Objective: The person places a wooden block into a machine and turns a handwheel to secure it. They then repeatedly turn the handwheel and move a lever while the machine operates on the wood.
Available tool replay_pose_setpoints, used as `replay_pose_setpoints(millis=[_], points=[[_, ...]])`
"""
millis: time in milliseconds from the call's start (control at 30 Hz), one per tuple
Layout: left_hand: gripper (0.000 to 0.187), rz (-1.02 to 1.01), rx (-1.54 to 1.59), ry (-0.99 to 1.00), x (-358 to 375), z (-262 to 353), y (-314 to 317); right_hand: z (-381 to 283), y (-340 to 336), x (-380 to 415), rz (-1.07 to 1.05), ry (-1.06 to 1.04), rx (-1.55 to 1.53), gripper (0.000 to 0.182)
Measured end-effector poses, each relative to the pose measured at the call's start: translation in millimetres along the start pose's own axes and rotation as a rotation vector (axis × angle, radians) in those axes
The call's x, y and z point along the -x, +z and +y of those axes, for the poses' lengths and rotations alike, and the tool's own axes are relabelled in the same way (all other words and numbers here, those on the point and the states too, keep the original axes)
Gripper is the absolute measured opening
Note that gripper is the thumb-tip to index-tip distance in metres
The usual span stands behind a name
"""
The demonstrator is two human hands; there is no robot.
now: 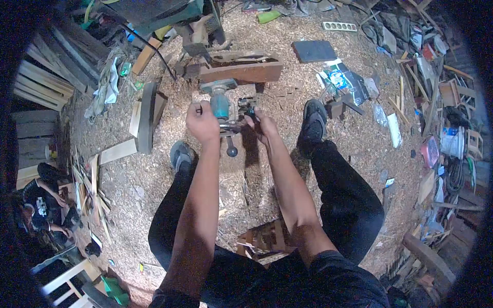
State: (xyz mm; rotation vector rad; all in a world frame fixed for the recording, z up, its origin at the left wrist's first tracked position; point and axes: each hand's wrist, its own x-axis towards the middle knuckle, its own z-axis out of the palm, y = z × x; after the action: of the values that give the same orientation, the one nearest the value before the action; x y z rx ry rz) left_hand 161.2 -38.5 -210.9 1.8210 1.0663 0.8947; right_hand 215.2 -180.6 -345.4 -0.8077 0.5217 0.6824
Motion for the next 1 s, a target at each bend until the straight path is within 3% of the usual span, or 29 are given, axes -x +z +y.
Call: replay_pose_setpoints(millis=[33, 133, 167, 267, 300, 433, 533, 700, 800, 833, 933, 967, 1000], points=[[0.023, -0.002, 0.001, -0.002, -0.8, 1.8, -0.1, 4.3, -3.3, -2.9, -0.018, -0.042, 0.043, 0.050], [0.022, -0.005, -0.007, -0.027, 0.8, 2.1, -1.2, -0.3, -4.0, -11.5, 0.096, -0.185, 0.917, 0.053], [0.022, -0.008, -0.014, -0.041, -0.6, 0.8, 0.3, -6.4, 38.0, 24.2, 0.381, -0.458, 1.194, 0.059], [0.022, -0.017, -0.032, -0.025, -0.5, -4.8, 0.8, 18.9, 15.3, 12.3, 0.403, -0.842, 1.188, 0.068], [0.021, -0.011, -0.036, -0.010, -1.7, -2.6, 1.1, 5.6, 23.5, 31.6, 0.362, -0.684, 1.180, 0.057], [0.022, -0.015, -0.011, -0.039, -0.3, -1.4, 0.9, 5.8, -11.3, 3.1, -0.038, -0.086, 0.351, 0.060], [0.021, -0.019, -0.044, -0.026, -1.8, 4.6, -1.3, 10.8, -17.1, -8.6, -0.084, -0.101, 0.267, 0.058], [0.022, -0.011, 0.004, -0.034, -1.1, 1.0, 0.4, 6.3, -15.6, -12.1, 0.136, -0.244, 0.707, 0.035], [0.022, 0.008, -0.081, -0.035, 0.0, 5.0, -0.3, 4.8, -12.4, -8.5, 0.057, -0.235, 0.544, 0.047], [0.022, 0.003, -0.084, -0.031, -0.5, 5.8, -1.1, 2.0, -12.0, -6.2, -0.037, -0.114, 0.378, 0.046], [0.021, -0.002, -0.061, -0.028, -1.7, 3.1, -1.0, -13.7, -10.9, -4.6, -0.199, 0.038, 0.404, 0.043], [0.021, -0.001, -0.031, -0.030, -1.5, 1.3, 0.2, -13.8, -12.2, -0.6, -0.172, 0.000, 0.455, 0.047], [0.021, 0.003, 0.001, -0.037, -1.4, -1.7, 1.5, -12.1, -0.2, 7.7, -0.020, -0.171, 0.717, 0.049]])
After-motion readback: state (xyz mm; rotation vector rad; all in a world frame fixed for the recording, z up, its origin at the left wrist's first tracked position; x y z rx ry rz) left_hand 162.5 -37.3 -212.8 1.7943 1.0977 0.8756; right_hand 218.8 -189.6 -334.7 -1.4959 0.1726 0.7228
